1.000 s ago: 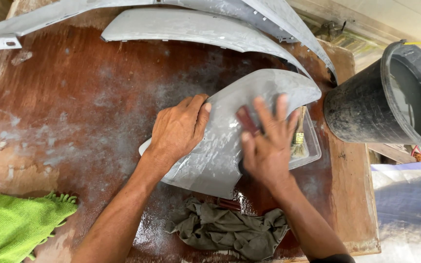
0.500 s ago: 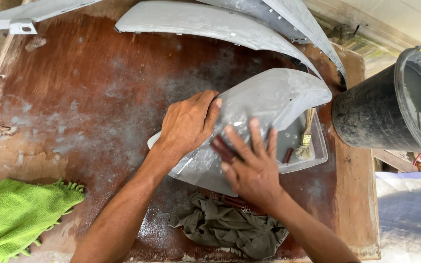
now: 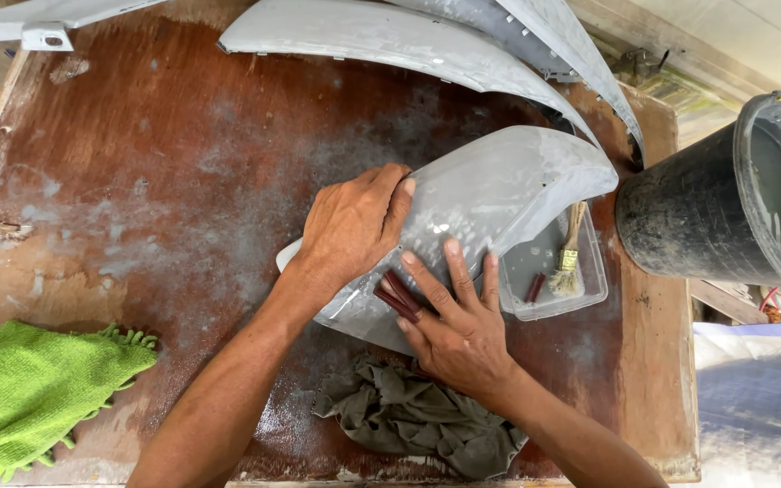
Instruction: The person sands a grey plastic car part on a wooden table using a sanding block. They hold the part with one hand and rub the surface with the block in the other, occasionally dipping the block into a container of water. The person also uses a brush to clean the surface of the part.
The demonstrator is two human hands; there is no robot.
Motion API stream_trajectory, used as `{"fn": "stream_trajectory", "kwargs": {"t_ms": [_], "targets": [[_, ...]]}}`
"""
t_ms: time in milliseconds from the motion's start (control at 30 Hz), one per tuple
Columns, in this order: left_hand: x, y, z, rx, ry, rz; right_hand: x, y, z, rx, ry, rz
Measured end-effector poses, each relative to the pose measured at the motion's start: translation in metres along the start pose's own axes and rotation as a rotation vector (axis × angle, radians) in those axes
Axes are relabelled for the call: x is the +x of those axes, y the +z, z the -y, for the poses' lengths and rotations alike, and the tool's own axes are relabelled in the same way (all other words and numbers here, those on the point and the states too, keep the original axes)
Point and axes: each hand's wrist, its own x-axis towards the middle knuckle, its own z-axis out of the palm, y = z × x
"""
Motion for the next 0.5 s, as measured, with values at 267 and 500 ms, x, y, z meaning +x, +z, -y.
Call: {"fn": "stream_trajectory", "kwargs": {"t_ms": [267,500], "targets": [[-0.001,0.001,0.0,0.004,-0.001,-0.027,0.002,0.01,-0.029,-0.065,0.044,-0.01],[0.0,0.003,-0.005,0.023,0.071,-0.153,-0.01,0.006,-0.004,0.089,-0.123,0.06]]}}
